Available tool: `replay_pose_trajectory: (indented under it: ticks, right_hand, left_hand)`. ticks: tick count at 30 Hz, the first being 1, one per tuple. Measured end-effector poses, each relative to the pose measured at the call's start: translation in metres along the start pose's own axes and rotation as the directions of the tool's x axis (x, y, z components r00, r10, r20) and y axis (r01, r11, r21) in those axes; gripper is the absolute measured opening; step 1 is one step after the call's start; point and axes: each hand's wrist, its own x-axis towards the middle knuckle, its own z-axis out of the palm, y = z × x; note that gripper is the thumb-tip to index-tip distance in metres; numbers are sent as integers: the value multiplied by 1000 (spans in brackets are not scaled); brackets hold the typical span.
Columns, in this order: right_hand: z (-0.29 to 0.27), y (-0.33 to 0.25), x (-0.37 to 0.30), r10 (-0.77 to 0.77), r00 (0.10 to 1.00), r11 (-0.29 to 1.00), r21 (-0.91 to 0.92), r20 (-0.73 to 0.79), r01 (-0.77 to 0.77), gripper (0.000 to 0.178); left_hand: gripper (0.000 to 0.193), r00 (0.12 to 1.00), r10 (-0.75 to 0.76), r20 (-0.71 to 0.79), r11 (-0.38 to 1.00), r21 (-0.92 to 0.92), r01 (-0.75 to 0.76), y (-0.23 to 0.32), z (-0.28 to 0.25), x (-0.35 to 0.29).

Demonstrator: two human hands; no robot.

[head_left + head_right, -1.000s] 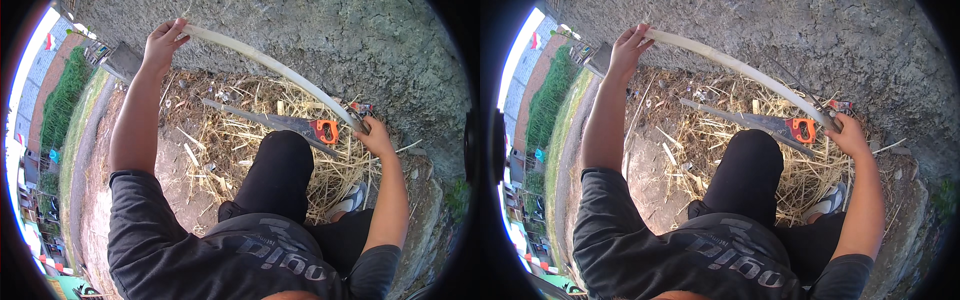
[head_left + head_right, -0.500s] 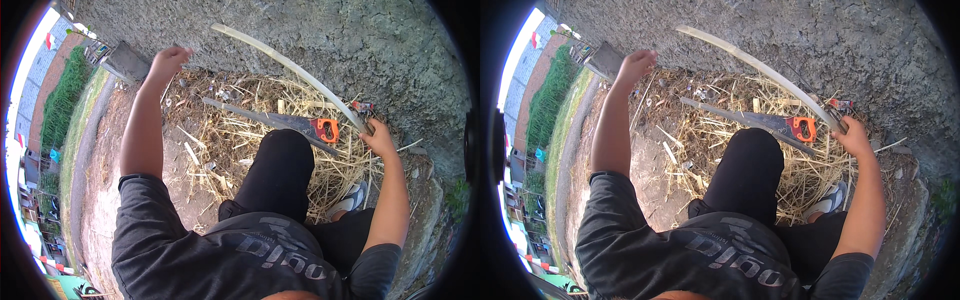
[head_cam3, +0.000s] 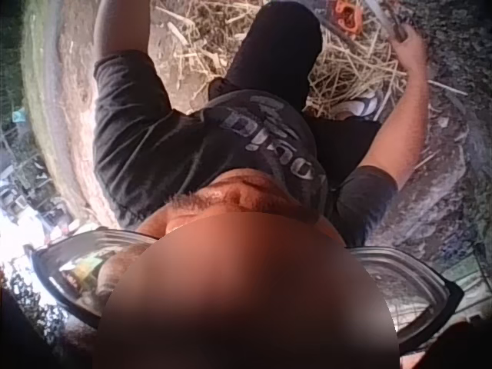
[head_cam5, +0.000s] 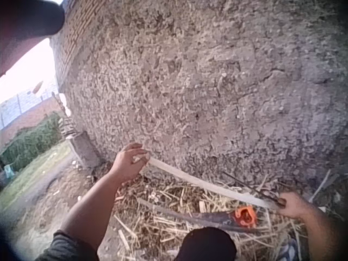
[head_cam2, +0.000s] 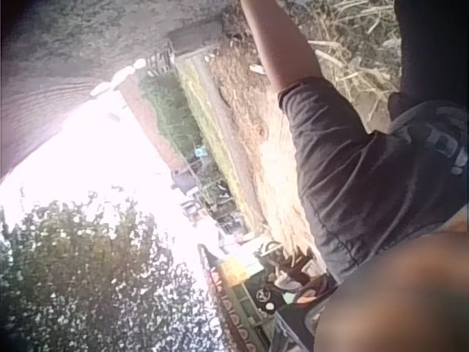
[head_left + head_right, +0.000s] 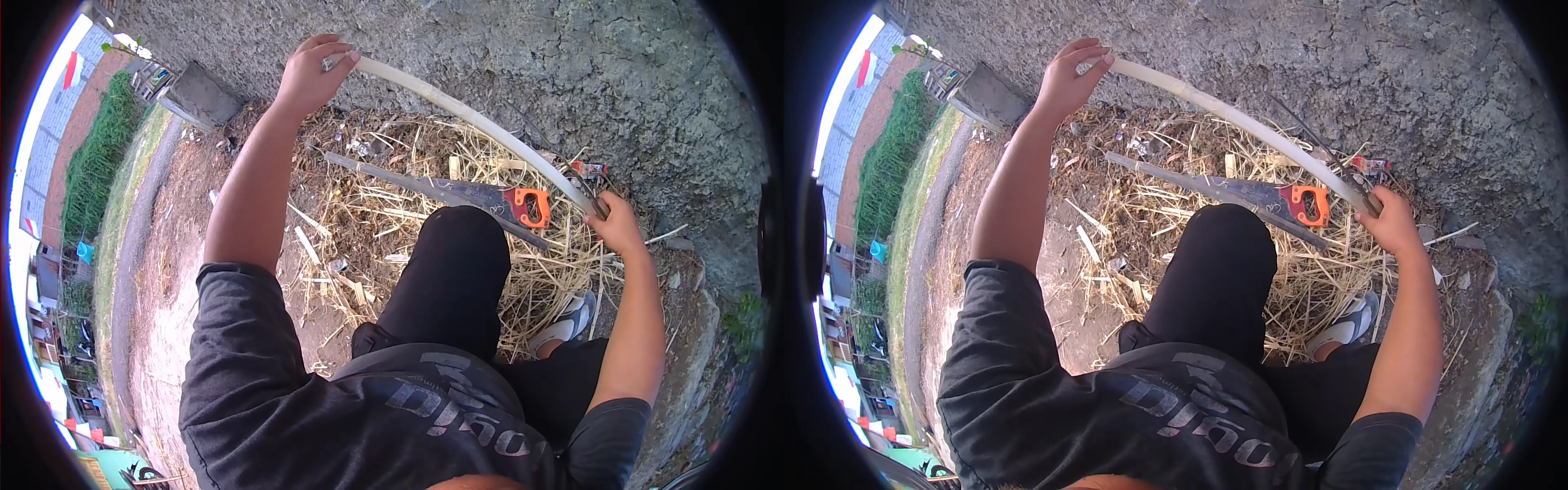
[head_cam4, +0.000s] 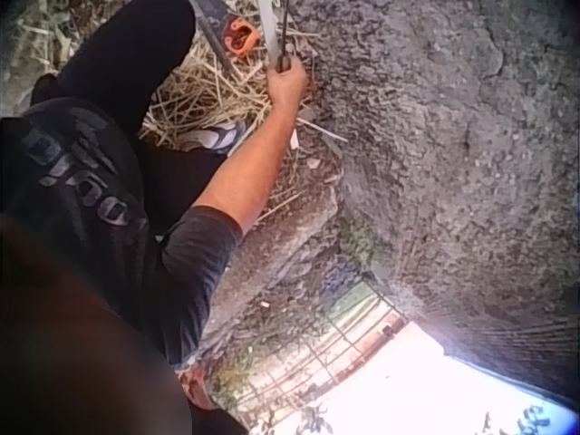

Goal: Scraping a thin strip of bamboo with a knife to smooth or thin it for manufacturing.

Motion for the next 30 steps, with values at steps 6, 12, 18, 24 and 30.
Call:
replay_pose_trajectory:
  ticks: [6, 12, 18, 24, 30]
  right_hand:
    - [2, 12, 4, 44, 998, 999, 8, 51, -44, 37]
    - [3, 2, 5, 24, 998, 1000, -5, 65, -23, 37]
    - [3, 3, 3, -19, 999, 1000, 24, 32, 18, 36]
    - [3, 11, 2, -8, 1000, 999, 51, 12, 8, 34]
    - [-2, 15, 1, 62, 998, 998, 18, 25, -62, 33]
  left_hand:
    - [30, 995, -66, 80, 968, -238, 84, -1, 6, -1]
    - [23, 943, -316, -101, 671, -727, 147, -19, 14, -3]
    - [19, 869, -475, -136, 295, -955, 12, -12, 1, -3]
    - [14, 728, -671, -136, 230, -973, 30, -43, -18, -4]
    - [41, 694, -720, 27, 545, -597, 589, -89, -16, -36]
